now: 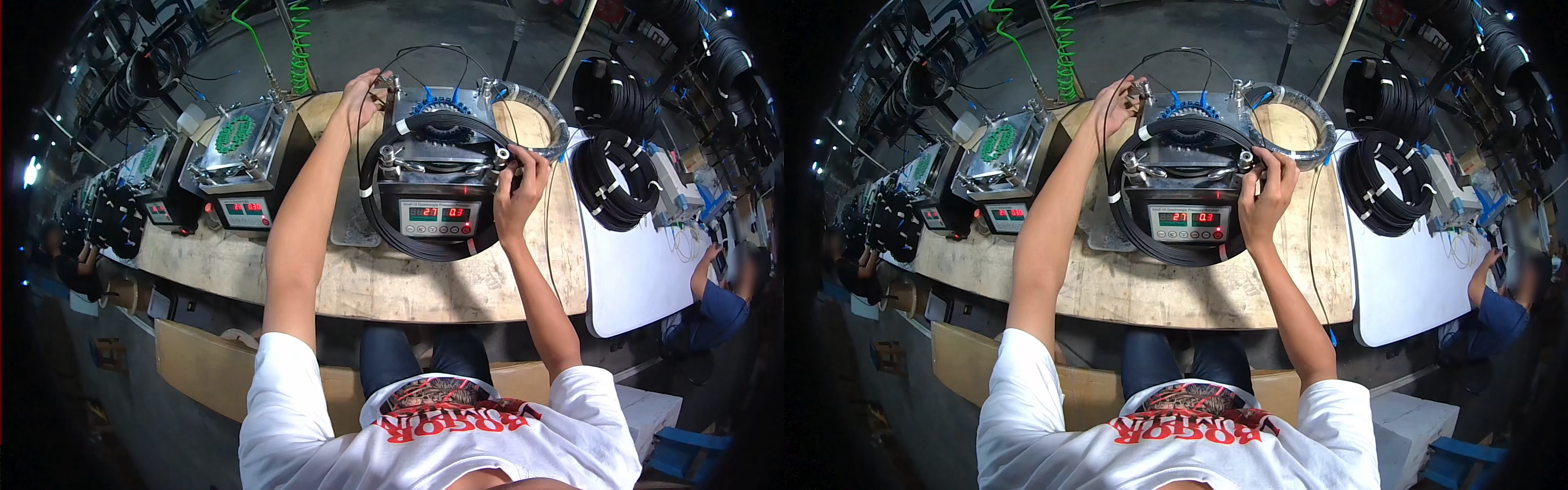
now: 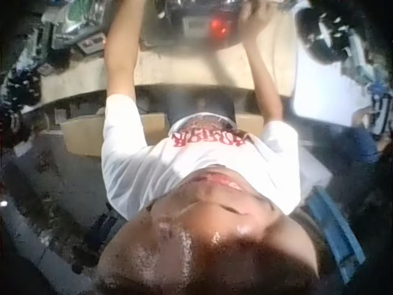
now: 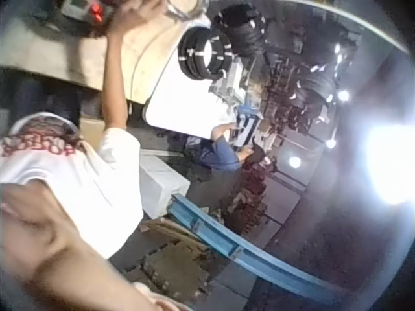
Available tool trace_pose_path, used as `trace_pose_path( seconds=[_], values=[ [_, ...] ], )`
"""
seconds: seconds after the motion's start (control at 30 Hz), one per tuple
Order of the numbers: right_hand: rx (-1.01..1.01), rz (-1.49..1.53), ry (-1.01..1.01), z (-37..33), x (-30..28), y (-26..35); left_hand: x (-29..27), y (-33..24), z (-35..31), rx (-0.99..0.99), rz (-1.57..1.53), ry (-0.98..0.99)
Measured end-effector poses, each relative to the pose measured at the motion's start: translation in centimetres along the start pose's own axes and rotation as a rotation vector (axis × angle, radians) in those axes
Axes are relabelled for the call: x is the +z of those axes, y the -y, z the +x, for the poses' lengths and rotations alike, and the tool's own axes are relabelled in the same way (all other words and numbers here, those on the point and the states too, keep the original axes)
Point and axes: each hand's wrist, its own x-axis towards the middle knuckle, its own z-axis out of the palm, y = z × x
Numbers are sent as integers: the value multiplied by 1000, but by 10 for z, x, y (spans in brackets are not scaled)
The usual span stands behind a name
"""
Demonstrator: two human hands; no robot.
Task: Assembling electrical cable coils using specialized factory machinery and testing components.
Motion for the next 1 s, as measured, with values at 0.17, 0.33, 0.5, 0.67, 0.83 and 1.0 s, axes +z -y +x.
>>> trace_pose_path(
  seconds=[0.17, 0.33, 0.5, 0.67, 0.83, 1.0],
  values=[
    [-12, -27, -13, 1, 2, 3, 1, 6, 9, -69, 220, -189],
    [13, 24, -33, -1, 4, 1, -11, 12, 20, -40, 168, -114],
    [30, 8, -15, -1, 2, 0, -11, 16, 18, 21, 132, -98],
    [10, -1, 0, -5, 4, -2, -8, 7, -19, 56, 100, -176],
    [1, -16, 5, -5, -3, -4, 34, 13, -149, 932, 727, -373],
    [-66, -64, -6, -2, 1, -4, 44, 63, -206, 1066, 1323, -96]
  ],
)
